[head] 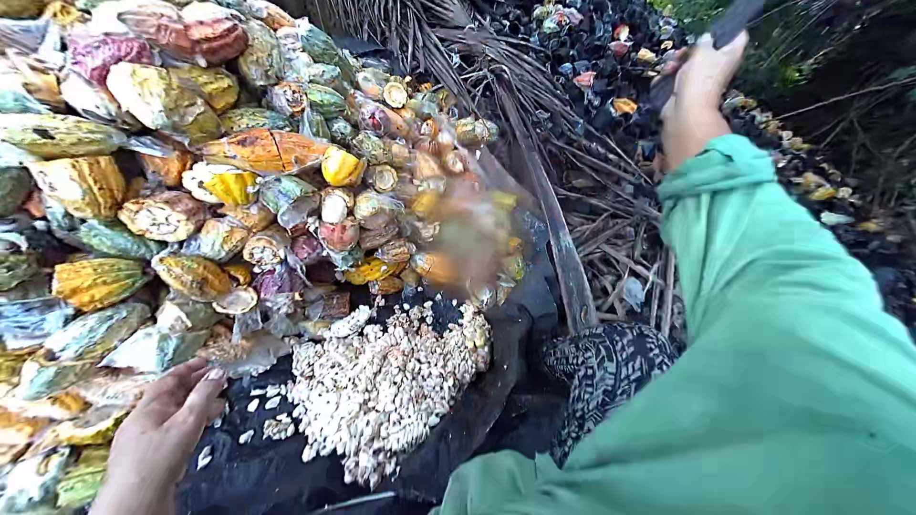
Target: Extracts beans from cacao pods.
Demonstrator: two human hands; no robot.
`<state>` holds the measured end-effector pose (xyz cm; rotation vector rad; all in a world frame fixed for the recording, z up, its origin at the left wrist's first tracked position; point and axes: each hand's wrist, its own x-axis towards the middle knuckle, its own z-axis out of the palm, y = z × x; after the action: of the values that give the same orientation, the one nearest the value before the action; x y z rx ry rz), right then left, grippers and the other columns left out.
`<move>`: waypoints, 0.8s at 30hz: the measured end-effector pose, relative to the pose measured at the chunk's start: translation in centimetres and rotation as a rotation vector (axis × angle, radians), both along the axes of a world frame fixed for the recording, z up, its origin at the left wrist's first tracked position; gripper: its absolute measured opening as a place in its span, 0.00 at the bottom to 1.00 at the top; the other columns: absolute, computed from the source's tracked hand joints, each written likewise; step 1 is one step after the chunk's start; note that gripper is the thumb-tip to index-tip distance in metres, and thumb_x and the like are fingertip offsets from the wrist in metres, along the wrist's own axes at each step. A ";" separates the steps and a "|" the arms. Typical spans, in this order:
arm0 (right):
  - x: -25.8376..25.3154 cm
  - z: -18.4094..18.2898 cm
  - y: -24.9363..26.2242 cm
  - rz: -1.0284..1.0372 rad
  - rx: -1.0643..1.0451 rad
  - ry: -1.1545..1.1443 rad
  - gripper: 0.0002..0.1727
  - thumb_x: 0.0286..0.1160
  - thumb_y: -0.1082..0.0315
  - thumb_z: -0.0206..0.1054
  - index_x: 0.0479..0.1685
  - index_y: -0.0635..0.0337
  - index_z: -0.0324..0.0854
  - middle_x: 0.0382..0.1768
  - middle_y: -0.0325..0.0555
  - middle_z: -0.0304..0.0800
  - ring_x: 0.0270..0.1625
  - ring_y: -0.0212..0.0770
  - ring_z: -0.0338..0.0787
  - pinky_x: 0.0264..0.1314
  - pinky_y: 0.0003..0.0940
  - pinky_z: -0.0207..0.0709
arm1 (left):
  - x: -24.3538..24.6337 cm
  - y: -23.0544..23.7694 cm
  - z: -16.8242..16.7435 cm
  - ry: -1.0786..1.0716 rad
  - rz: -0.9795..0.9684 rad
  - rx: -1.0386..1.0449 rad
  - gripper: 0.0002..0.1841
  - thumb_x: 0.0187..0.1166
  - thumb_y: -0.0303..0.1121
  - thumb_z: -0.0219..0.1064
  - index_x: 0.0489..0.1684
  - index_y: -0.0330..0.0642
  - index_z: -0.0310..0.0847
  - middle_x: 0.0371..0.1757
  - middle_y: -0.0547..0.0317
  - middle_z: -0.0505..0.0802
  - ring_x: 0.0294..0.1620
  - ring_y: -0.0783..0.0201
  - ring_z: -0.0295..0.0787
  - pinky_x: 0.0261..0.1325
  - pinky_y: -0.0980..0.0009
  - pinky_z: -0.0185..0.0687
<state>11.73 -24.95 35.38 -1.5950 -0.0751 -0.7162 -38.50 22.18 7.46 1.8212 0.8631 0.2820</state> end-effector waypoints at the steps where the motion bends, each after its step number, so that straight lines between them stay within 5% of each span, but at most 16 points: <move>1: -1.1 -0.3 -0.9 0.017 -0.419 0.074 0.29 0.92 0.71 0.44 0.90 0.68 0.45 0.47 0.52 0.84 0.33 0.39 0.88 0.40 0.33 0.87 | 0.3 -0.1 0.2 0.005 -0.021 0.033 0.31 0.82 0.50 0.61 0.79 0.38 0.70 0.67 0.45 0.86 0.54 0.63 0.88 0.52 0.58 0.86; 3: -5.5 -2.4 0.0 0.144 -1.150 0.201 0.32 0.90 0.68 0.51 0.93 0.58 0.50 0.65 0.73 0.83 0.61 0.67 0.89 0.65 0.66 0.79 | 1.0 -0.1 0.3 0.018 -0.074 0.079 0.30 0.82 0.50 0.59 0.76 0.38 0.71 0.66 0.44 0.87 0.54 0.61 0.88 0.55 0.56 0.84; 4: -7.7 -5.0 1.0 0.225 -1.388 0.263 0.32 0.89 0.68 0.54 0.93 0.51 0.53 0.60 0.79 0.84 0.60 0.79 0.86 0.61 0.79 0.74 | 1.2 -0.2 0.2 0.038 -0.105 0.096 0.29 0.83 0.49 0.59 0.76 0.38 0.72 0.66 0.43 0.87 0.55 0.59 0.88 0.56 0.54 0.84; 7: -12.4 -15.3 2.6 0.534 -1.801 0.486 0.37 0.89 0.68 0.54 0.96 0.35 0.49 0.50 0.72 0.90 0.51 0.78 0.89 0.53 0.78 0.77 | 1.6 -0.6 0.1 0.118 -0.215 0.152 0.29 0.83 0.49 0.59 0.77 0.38 0.72 0.68 0.38 0.86 0.60 0.48 0.88 0.62 0.44 0.81; 12: -14.1 -25.0 -1.2 0.821 -1.989 0.773 0.46 0.80 0.80 0.58 0.95 0.29 0.50 0.56 0.71 0.89 0.59 0.76 0.87 0.61 0.75 0.75 | 0.6 -0.6 0.2 0.183 -0.305 0.198 0.27 0.84 0.45 0.60 0.76 0.37 0.74 0.66 0.37 0.87 0.58 0.44 0.90 0.61 0.39 0.80; 16: -13.8 -24.3 -5.9 0.834 -2.231 1.143 0.34 0.82 0.75 0.60 0.89 0.44 0.66 0.70 0.69 0.82 0.74 0.73 0.79 0.75 0.75 0.65 | -0.5 0.0 0.7 0.179 -0.308 0.218 0.28 0.83 0.47 0.60 0.75 0.38 0.74 0.65 0.37 0.88 0.59 0.43 0.90 0.63 0.38 0.79; 19: -14.2 -23.2 -2.6 0.821 -2.320 1.107 0.30 0.82 0.74 0.61 0.85 0.51 0.71 0.68 0.68 0.84 0.72 0.72 0.81 0.72 0.75 0.68 | -0.5 -0.1 1.0 0.171 -0.317 0.249 0.29 0.81 0.49 0.60 0.75 0.39 0.75 0.63 0.38 0.89 0.57 0.44 0.91 0.61 0.38 0.80; 24: -10.8 -25.3 2.8 0.748 -2.034 0.994 0.39 0.81 0.75 0.61 0.94 0.46 0.56 0.67 0.71 0.84 0.69 0.74 0.83 0.68 0.74 0.73 | -0.3 -0.3 1.1 0.197 -0.346 0.234 0.28 0.81 0.48 0.61 0.74 0.39 0.75 0.65 0.39 0.88 0.58 0.45 0.91 0.62 0.37 0.80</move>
<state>0.93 -22.19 10.07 -3.2122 -0.7922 1.3449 -38.76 21.86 8.56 2.2065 0.6510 -0.0199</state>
